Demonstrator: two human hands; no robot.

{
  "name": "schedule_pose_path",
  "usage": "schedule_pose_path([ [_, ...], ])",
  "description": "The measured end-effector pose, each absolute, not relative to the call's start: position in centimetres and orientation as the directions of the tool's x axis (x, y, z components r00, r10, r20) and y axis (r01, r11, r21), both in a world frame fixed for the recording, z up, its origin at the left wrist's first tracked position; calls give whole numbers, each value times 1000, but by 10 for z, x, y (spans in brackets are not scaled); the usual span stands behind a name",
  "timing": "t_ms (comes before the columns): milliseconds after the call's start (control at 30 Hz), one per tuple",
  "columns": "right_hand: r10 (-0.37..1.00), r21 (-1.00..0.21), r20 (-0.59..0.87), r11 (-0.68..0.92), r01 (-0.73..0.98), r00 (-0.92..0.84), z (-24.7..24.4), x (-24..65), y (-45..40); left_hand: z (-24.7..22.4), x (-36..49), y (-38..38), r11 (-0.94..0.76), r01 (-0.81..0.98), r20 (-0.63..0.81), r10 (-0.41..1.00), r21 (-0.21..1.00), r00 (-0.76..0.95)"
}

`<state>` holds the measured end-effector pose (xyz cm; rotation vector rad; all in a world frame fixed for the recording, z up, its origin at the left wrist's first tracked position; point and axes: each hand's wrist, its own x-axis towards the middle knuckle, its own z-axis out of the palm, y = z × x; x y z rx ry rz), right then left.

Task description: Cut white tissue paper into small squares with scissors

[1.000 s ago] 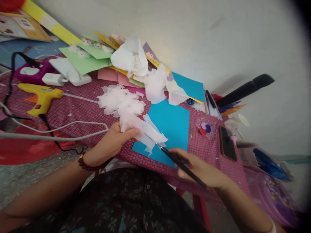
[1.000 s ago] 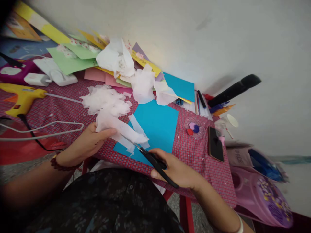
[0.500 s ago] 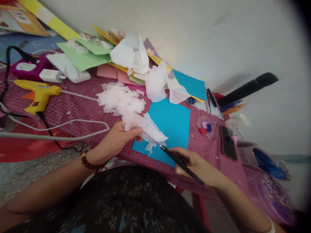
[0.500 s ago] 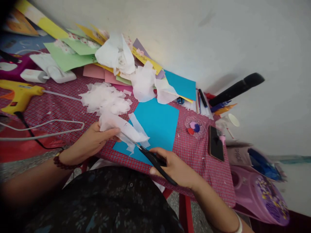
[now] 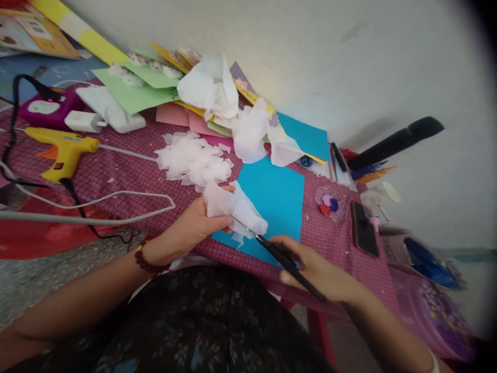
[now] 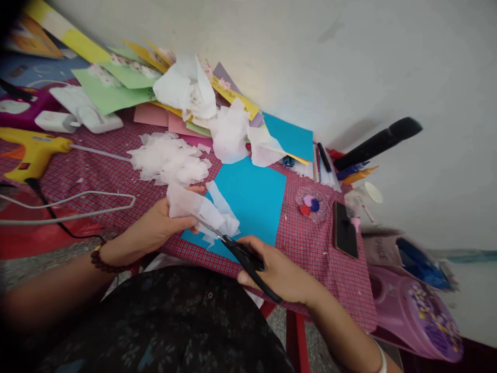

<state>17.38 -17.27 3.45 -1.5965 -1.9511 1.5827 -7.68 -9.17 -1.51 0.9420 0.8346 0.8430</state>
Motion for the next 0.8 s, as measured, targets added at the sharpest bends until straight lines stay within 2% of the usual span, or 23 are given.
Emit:
schedule_pose_path([
  [167,781,-783,-473,-160,601,-409,33,172,-170,-19,-71,-98,462,-254,-292,813,850,505],
  [400,797,-815,-469,-226,533,-380,32,181,-176,-23,-72,-95,501,-285,-317,803,817,505],
  [633,768,-826,-485,-245,508,-418,31,182,-179,-30,-73,-95,364,-307,-188,859,880,477],
  [800,762,-834,-488,-262,485,-426,31,182,-183,-32,-75,-96,259,-325,-120,913,910,391],
])
